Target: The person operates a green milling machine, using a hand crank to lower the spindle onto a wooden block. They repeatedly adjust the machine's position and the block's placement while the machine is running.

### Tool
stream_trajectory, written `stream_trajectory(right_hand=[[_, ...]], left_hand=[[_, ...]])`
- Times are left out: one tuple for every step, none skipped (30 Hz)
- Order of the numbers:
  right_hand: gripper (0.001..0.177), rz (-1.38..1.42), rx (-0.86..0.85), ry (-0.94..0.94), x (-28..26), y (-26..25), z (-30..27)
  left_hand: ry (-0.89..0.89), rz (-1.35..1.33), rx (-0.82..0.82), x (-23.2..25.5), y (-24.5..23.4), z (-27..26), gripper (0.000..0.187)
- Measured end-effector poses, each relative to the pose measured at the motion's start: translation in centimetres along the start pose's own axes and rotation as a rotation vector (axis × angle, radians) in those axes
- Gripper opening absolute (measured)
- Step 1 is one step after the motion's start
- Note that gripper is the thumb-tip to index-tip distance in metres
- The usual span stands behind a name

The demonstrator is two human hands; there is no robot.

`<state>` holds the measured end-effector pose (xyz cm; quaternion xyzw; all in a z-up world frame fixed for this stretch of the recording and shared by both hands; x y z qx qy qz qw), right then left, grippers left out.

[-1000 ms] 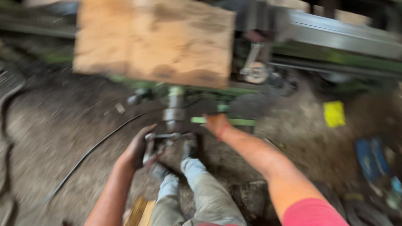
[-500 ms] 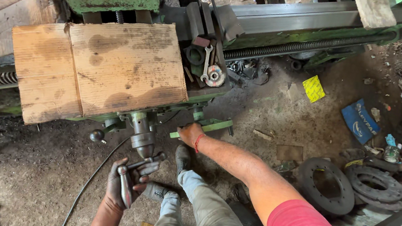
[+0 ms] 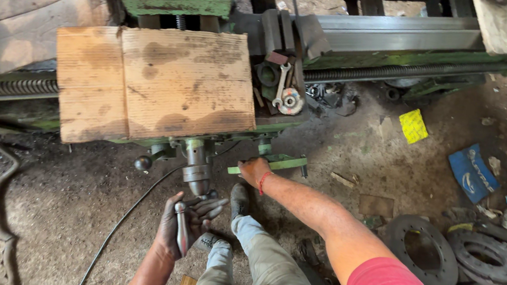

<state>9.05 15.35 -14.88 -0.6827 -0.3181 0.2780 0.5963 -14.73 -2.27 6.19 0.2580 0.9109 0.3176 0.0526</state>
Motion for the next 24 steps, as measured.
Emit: stream_trajectory(right_hand=[[0.03, 0.005, 0.005, 0.0, 0.1, -0.1, -0.1], [0.027, 0.01, 0.009, 0.0, 0.2, -0.1, -0.2], [0.024, 0.015, 0.014, 0.001, 0.2, -0.2, -0.2], [0.026, 0.02, 0.011, -0.002, 0.2, -0.3, -0.2], [0.028, 0.025, 0.009, -0.004, 0.2, -0.4, -0.2], [0.029, 0.03, 0.006, -0.005, 0.2, -0.5, -0.1], [0.028, 0.028, 0.002, -0.003, 0.2, -0.7, -0.1], [0.027, 0.027, -0.002, 0.0, 0.2, -0.9, -0.1], [0.026, 0.026, -0.005, 0.003, 0.2, -1.0, 0.0], [0.029, 0.035, -0.005, 0.0, 0.2, -1.2, 0.0], [0.031, 0.044, -0.004, -0.002, 0.2, -1.4, 0.0], [0.034, 0.053, -0.003, -0.005, 0.2, -1.5, 0.1], [0.034, 0.052, -0.014, -0.007, 0.3, -1.5, 0.0], [0.034, 0.05, -0.026, -0.009, 0.3, -1.6, 0.0], [0.034, 0.048, -0.038, -0.012, 0.3, -1.6, -0.1], [0.033, 0.046, -0.006, -0.018, 0.3, -1.6, 0.0], [0.031, 0.045, 0.024, -0.025, 0.2, -1.6, 0.1], [0.03, 0.045, 0.054, -0.031, 0.2, -1.6, 0.1], [0.031, 0.043, 0.034, -0.026, 0.3, -1.6, 0.2], [0.032, 0.041, 0.015, -0.021, 0.4, -1.7, -0.1], [0.034, 0.041, -0.003, -0.03, 0.4, -1.9, -0.1], [0.033, 0.03, -0.009, -0.039, 0.5, -2.2, -0.2], [0.032, 0.022, -0.011, -0.059, 0.3, -2.6, 0.1], [0.031, 0.057, 0.006, -0.051, 0.3, -3.1, 0.0]], left_hand=[[-0.004, -0.003, -0.013, -0.1, 0.1, 0.0, 0.083], [0.012, 0.005, -0.008, -0.3, 0.3, 0.0, 0.081], [0.028, 0.014, -0.003, -0.5, 0.4, 0.1, 0.08], [0.044, 0.022, 0.002, -0.7, 0.5, 0.1, 0.079], [0.062, 0.028, 0.042, -1.0, 0.6, 0.2, 0.079], [0.08, 0.033, 0.082, -1.3, 0.7, 0.3, 0.079], [0.1, 0.04, 0.12, -1.7, 0.9, 0.3, 0.08], [0.092, 0.027, 0.101, -1.9, 1.2, 0.5, 0.08], [0.084, 0.015, 0.081, -2.1, 1.5, 0.6, 0.08], [0.077, 0.004, 0.062, -2.3, 1.7, 0.7, 0.081], [0.094, 0.007, 0.092, -2.5, 1.9, 0.8, 0.077], [0.111, 0.009, 0.121, -2.7, 2.1, 0.9, 0.073], [0.128, 0.01, 0.151, -3.0, 2.3, 1.0, 0.07], [0.144, 0.004, 0.179, -3.2, 2.4, 1.1, 0.063], [0.16, -0.003, 0.206, -3.5, 2.5, 1.3, 0.056], [0.175, -0.011, 0.234, -3.8, 2.5, 1.5, 0.05], [0.196, -0.028, 0.243, -4.1, 2.5, 1.7, 0.047], [0.217, -0.045, 0.253, -4.3, 2.4, 2.0, 0.045], [0.242, -0.068, 0.263, -4.6, 2.4, 2.4, 0.043], [0.225, -0.085, 0.267, -5.0, 2.4, 2.8, 0.046], [0.219, -0.112, 0.277, -5.4, 2.4, 3.2, 0.049], [0.213, -0.139, 0.286, -5.8, 2.3, 3.7, 0.052], [0.249, -0.097, 0.331, -6.0, 2.1, 4.1, 0.05], [0.283, -0.056, 0.379, -6.4, 1.9, 4.5, 0.048]])
Point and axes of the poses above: each hand's wrist, its own z-axis towards the middle knuckle, its own y-axis out of the palm, x = y × z, the point moved 1 cm from there along z, towards the middle knuckle, and after that the axes turned 14 degrees about x, right-handed, at the moved point
